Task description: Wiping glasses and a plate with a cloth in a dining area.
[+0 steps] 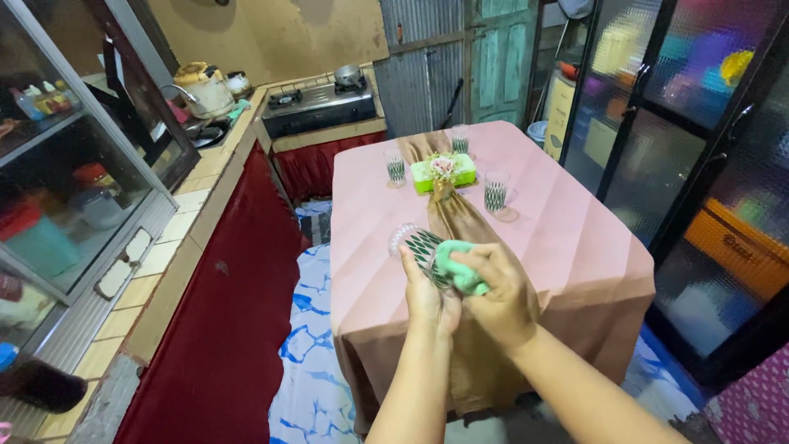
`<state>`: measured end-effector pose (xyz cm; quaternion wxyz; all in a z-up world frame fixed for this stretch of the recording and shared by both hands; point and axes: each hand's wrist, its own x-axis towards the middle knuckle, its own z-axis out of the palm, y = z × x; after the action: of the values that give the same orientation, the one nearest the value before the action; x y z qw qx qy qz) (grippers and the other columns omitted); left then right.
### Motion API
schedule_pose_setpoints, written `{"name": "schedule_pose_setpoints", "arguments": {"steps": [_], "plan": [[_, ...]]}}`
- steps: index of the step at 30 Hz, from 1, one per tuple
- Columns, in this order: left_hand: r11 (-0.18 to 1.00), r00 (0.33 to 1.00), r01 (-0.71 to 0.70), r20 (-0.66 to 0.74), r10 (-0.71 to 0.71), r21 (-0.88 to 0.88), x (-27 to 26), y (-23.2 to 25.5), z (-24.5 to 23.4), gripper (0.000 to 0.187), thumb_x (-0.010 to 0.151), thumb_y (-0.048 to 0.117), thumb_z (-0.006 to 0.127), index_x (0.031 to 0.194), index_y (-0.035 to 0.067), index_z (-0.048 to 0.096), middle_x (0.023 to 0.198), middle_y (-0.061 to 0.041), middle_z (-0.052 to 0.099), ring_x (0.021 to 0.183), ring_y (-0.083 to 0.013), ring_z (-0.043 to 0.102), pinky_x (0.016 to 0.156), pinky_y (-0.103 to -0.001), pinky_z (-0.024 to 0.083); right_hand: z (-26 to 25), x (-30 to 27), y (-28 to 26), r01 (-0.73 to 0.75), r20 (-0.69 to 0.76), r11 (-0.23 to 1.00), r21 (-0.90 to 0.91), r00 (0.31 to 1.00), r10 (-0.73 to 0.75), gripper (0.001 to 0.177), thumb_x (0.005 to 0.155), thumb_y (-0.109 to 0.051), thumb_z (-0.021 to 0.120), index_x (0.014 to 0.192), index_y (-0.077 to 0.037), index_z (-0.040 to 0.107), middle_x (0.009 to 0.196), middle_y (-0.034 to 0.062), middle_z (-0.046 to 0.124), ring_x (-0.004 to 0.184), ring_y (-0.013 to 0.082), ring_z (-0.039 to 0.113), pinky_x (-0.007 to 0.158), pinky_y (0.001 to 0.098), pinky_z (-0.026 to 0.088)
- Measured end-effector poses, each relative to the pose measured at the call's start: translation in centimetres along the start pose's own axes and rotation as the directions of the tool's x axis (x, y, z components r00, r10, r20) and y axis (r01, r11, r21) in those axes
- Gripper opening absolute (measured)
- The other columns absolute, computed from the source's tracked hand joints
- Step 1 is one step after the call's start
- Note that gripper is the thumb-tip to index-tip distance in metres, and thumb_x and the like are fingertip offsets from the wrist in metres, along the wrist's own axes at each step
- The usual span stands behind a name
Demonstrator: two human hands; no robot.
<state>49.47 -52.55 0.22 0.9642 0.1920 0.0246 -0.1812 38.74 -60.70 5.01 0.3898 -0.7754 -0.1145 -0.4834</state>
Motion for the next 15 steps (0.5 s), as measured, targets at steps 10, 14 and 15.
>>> {"name": "schedule_pose_setpoints", "arguments": {"steps": [10, 14, 15], "plan": [[0.961, 0.998, -0.019, 0.061, 0.002, 0.275, 2.9, 1.2, 3.1, 0.056, 0.097, 0.066, 0.047, 0.116, 0.015, 0.061, 0.092, -0.004, 0.07, 0.078, -0.0179, 0.069, 0.061, -0.032, 0.054, 0.5, 1.2, 8.8, -0.226, 0.066, 0.85, 0.477, 0.973, 0.222, 0.037, 0.083, 0.013, 0.062, 0.113, -0.007, 0.071, 0.108, 0.0032, 0.062, 0.085, 0.0139, 0.065, 0.073, 0.0243, 0.054], [0.937, 0.975, -0.058, 0.221, -0.02, 0.345, 5.0, -0.7, 3.4, 0.05, 0.102, 0.058, 0.051, 0.118, 0.012, 0.063, 0.095, -0.003, 0.071, 0.079, -0.0163, 0.068, 0.064, -0.03, 0.054, 0.0, 4.3, 9.9, -0.145, 0.069, 0.872, 0.467, 0.989, 0.127, 0.035, 0.086, 0.009, 0.069, 0.118, -0.004, 0.073, 0.107, 0.0041, 0.058, 0.097, 0.0132, 0.058, 0.086, 0.0244, 0.048], [0.925, 0.954, -0.117, 0.301, 0.004, 0.362, 5.7, -1.6, 3.1, 0.05, 0.104, 0.058, 0.052, 0.12, 0.012, 0.064, 0.097, -0.003, 0.07, 0.08, -0.0162, 0.067, 0.064, -0.031, 0.054, -0.1, 5.0, 10.4, -0.074, 0.037, 0.913, 0.401, 0.997, 0.065, 0.035, 0.085, 0.007, 0.072, 0.118, -0.003, 0.073, 0.105, 0.004, 0.058, 0.1, 0.013, 0.057, 0.088, 0.0243, 0.046]]}}
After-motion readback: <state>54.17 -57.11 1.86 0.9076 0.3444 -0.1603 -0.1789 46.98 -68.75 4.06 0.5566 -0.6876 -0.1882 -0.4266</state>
